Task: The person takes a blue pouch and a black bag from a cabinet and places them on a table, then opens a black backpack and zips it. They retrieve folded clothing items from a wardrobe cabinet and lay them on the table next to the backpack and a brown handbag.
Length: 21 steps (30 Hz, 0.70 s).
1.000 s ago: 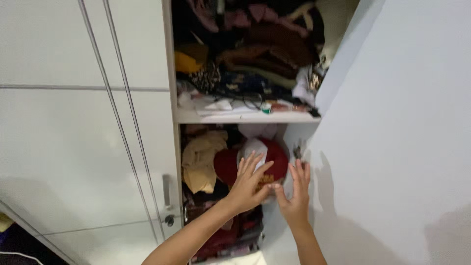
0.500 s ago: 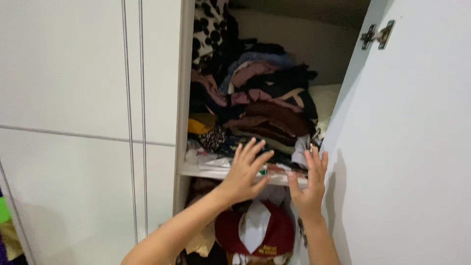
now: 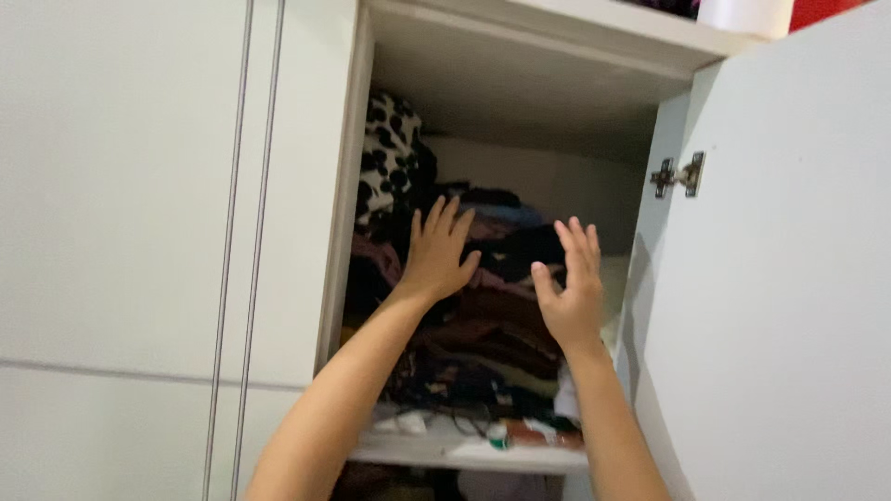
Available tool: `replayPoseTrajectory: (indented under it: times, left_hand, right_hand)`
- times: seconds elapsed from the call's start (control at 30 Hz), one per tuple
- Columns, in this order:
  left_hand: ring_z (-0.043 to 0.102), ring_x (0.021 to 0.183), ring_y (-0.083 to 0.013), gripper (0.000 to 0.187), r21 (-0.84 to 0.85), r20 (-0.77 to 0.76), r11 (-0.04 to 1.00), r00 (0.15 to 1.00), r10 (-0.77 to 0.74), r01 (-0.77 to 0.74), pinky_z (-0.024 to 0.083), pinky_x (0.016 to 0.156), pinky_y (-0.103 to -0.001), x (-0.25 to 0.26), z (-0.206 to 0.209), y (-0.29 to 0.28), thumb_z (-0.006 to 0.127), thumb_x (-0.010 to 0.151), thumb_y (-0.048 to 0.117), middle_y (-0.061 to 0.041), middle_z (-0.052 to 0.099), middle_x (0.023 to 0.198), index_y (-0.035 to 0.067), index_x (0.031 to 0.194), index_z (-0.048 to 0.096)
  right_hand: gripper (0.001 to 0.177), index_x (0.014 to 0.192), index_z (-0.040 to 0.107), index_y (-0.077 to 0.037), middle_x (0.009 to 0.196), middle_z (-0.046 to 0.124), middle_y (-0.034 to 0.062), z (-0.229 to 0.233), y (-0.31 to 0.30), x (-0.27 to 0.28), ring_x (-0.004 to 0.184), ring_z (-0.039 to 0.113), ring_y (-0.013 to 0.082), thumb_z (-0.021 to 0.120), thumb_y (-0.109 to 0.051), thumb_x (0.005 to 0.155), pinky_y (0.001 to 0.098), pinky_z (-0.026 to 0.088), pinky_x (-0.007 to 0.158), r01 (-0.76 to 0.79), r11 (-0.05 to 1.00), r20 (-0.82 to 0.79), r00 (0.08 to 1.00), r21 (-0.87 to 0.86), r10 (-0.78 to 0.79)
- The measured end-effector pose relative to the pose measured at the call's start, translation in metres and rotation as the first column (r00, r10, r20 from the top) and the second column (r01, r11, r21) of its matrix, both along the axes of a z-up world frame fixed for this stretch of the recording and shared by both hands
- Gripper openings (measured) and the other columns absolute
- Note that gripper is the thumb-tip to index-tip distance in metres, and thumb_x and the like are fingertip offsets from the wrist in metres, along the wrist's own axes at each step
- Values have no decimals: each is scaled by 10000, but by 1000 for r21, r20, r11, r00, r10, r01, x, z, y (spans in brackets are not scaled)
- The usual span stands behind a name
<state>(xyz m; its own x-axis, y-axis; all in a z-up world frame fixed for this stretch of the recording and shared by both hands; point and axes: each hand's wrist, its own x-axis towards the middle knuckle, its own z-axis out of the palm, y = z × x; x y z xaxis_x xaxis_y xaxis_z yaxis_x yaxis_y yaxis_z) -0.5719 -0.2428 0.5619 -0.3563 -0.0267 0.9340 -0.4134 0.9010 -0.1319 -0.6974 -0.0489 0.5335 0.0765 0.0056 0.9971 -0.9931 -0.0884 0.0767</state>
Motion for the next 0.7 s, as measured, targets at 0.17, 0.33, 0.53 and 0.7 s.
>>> replayPoseTrajectory:
  times: [0.17, 0.33, 0.53, 0.7]
  left_hand:
    - [151, 1526, -332, 829, 123, 99, 989, 992, 73, -85, 98, 1217, -573, -8, 18, -26, 636, 919, 393, -180, 218, 1641, 20, 1572, 284]
    - [181, 1515, -304, 805, 57, 131, 980, 975, 180, -189, 113, 1204, -571, -17, 10, -29, 633, 907, 355, -146, 273, 1618, 15, 1551, 292]
    - [423, 1385, -326, 604, -200, 2, 959, 978, 207, -202, 219, 1204, -553, -30, -13, -36, 638, 904, 248, -196, 543, 1436, -61, 1405, 506]
    - [585, 1188, -300, 506, -289, -40, 927, 970, 238, -239, 310, 1183, -518, -43, -18, -43, 635, 910, 194, -198, 657, 1279, -78, 1336, 595]
  right_hand:
    - [570, 1512, 490, -104, 1619, 402, 192, 58, -44, -15, 1540, 268, 397, 634, -266, 985, 527, 240, 1236, 28, 994, -54, 998, 105, -22]
    - [622, 1529, 460, -123, 1626, 371, 183, 109, -90, -23, 1521, 274, 373, 631, -368, 983, 486, 259, 1210, 70, 950, -39, 997, 305, -61]
    - [813, 1558, 394, -168, 1635, 346, 115, 150, -138, -21, 1512, 314, 306, 705, -492, 879, 408, 283, 1234, 96, 712, 54, 981, 695, -185]
    - [971, 1604, 298, -236, 1705, 148, 29, 151, -159, -28, 1585, 97, 277, 767, -471, 788, 507, 166, 1246, 157, 413, 38, 904, 897, -426]
